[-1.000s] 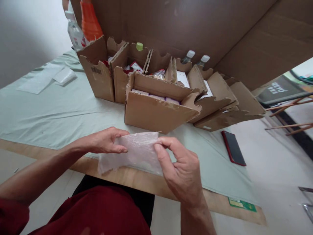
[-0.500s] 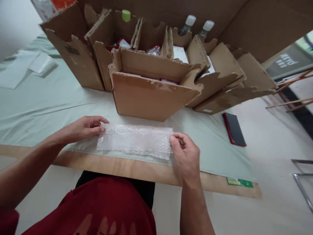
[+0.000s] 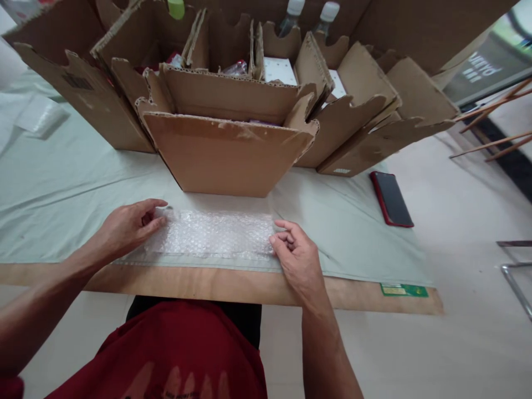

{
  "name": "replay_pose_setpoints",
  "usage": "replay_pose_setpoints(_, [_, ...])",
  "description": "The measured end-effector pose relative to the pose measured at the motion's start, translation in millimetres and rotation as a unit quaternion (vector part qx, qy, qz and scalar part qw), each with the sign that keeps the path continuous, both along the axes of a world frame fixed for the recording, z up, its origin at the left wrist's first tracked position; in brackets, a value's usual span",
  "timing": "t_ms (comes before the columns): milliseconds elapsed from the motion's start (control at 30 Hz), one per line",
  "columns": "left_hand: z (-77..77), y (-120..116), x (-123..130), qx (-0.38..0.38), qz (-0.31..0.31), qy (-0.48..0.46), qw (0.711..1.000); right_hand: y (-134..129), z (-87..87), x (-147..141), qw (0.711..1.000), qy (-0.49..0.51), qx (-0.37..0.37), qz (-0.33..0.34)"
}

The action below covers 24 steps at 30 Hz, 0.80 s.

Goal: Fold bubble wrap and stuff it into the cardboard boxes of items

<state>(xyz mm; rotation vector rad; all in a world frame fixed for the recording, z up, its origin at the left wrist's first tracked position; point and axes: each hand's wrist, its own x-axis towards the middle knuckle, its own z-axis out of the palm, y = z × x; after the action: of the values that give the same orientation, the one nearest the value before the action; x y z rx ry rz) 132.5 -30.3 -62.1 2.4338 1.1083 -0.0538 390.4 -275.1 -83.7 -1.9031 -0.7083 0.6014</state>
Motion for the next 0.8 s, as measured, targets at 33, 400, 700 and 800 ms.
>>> replay_pose_setpoints(33, [-0.4,0.3,1.1,0.004,0.002,0.009,1.0,0.2,1.4,-0.9,1.0,0.012,0.003,0.002])
replay_pose_setpoints(400, [-7.3,3.8,4.7,0.061,-0.025,0.065,0.996,0.7,3.6,-11.7,0.953,-0.203,-0.218,0.056])
replay_pose_setpoints(700, [-1.7,-46.9,24.2,0.217,-0.144,-0.155,0.953,2.6,3.4,-10.7,0.939,-0.246,-0.227,0.084])
replay_pose_setpoints(800, [-12.8,-70.7,54.9,0.177,-0.294,-0.171,0.924,2.2,2.0,-9.9,0.939,-0.252,-0.217,0.089])
